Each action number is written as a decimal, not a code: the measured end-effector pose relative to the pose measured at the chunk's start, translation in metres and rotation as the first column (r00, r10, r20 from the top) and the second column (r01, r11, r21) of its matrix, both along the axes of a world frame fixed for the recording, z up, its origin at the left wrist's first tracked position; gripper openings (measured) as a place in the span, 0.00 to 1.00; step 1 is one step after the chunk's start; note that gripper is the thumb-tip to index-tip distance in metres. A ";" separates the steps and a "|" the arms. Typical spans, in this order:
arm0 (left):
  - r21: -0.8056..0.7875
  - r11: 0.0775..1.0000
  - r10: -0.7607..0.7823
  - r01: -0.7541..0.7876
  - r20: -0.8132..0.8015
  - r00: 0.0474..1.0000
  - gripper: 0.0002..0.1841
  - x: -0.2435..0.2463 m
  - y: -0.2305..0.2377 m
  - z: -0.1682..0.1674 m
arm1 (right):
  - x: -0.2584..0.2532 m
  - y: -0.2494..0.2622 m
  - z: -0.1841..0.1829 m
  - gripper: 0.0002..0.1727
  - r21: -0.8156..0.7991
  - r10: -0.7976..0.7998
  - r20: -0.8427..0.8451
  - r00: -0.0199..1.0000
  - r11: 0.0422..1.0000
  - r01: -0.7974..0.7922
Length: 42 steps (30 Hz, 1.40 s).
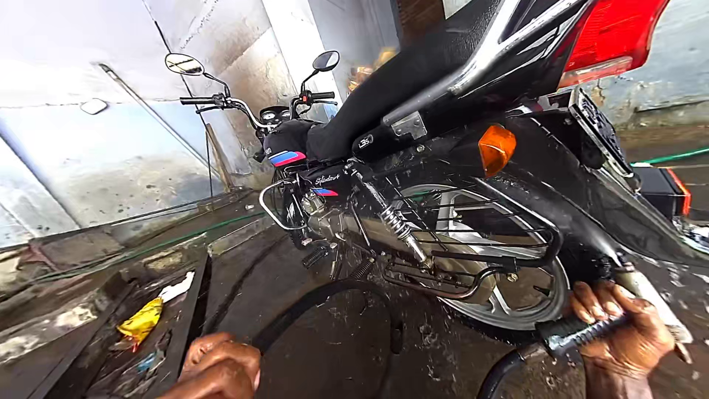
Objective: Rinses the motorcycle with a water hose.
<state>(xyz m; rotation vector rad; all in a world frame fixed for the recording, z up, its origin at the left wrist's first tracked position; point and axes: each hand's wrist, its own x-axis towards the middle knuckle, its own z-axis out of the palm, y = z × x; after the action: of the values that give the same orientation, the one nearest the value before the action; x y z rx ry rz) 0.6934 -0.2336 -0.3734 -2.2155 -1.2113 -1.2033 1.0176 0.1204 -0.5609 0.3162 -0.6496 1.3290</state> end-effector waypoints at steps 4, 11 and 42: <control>0.067 0.995 0.072 -0.076 0.059 0.996 0.18 -0.044 -0.009 0.000 | -0.015 -0.016 0.025 0.16 -0.045 -0.072 0.196 0.978 0.996 0.082; 0.256 0.925 0.219 -0.280 0.241 0.945 0.18 -0.105 -0.029 -0.009 | -0.026 -0.039 0.055 0.04 -0.085 -0.313 0.411 0.857 0.922 0.378; 0.246 0.873 0.342 -0.422 0.309 0.887 0.19 -0.137 -0.031 -0.031 | -0.046 -0.037 0.141 0.24 0.188 -0.515 0.724 0.459 0.787 0.587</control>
<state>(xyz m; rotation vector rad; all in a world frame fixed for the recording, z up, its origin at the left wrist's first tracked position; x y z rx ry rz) 0.5563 -0.2648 -0.4048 -1.5340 -1.3734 -1.4204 0.9718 0.0838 -0.4197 -0.5587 -1.2639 0.7812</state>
